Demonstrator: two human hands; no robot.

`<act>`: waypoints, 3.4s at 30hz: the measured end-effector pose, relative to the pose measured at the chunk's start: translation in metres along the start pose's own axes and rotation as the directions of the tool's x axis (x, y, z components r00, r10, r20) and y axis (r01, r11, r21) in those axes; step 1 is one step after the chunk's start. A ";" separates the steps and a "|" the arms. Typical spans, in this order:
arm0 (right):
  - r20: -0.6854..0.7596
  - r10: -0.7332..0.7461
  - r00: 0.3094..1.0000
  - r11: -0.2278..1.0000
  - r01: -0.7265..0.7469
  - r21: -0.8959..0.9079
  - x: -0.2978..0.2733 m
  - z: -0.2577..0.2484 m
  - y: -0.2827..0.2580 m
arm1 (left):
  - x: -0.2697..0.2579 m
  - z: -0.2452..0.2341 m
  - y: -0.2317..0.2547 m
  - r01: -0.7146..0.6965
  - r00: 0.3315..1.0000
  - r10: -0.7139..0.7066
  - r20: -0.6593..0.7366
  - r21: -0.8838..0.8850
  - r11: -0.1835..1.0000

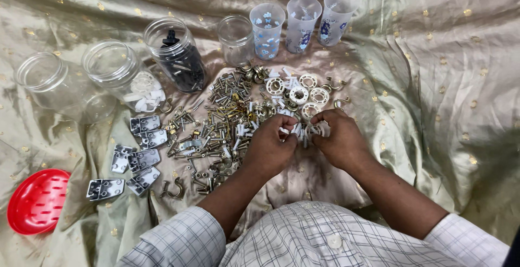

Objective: The person sits on a patterned cloth and sorts a mixed pile of small hardware items by hand. They pick up white plastic spacers and place them into a clear jar, then handle metal hinges and other small metal parts, moving them into separate piles or containers.

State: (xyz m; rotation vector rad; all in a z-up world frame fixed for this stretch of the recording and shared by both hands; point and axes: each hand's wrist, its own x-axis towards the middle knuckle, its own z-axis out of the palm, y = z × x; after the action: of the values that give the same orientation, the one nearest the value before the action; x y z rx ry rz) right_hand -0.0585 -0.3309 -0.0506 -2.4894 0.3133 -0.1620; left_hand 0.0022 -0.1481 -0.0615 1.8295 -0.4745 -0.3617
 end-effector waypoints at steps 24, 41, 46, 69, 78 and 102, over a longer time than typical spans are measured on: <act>-0.050 0.022 0.998 0.982 -0.012 0.191 -0.025 0.048 -0.016 | -0.061 -0.012 -0.049 0.044 0.990 -0.011 0.143 -0.229 0.973; 0.274 -0.190 0.943 0.893 0.050 0.447 -0.031 0.054 -0.076 | -0.076 -0.038 -0.047 0.238 0.867 -0.494 0.060 -0.921 0.308; 0.252 -0.160 0.954 0.906 0.041 0.420 -0.027 0.056 -0.074 | -0.079 -0.044 -0.038 0.267 0.839 -0.543 0.029 -0.892 0.364; 0.067 0.171 0.983 0.980 -0.162 -0.119 0.031 0.031 -0.006 | -0.061 -0.034 -0.033 0.282 0.870 -0.493 0.005 -0.824 0.491; 0.202 0.074 0.977 0.736 -0.190 0.650 0.025 0.035 -0.040 | -0.060 -0.049 -0.017 0.182 0.922 -0.386 -0.028 -0.849 0.497; 0.343 -0.243 0.907 0.684 -0.091 0.724 0.006 0.041 -0.103 | -0.065 -0.075 0.000 0.067 0.940 -0.331 -0.089 -0.898 0.434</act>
State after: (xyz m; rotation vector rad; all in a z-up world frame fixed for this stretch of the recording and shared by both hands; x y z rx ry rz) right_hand -0.0256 -0.2283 -0.0217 -1.6609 -0.0533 0.1894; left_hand -0.0191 -0.0536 -0.0389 0.8307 0.1576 -0.4213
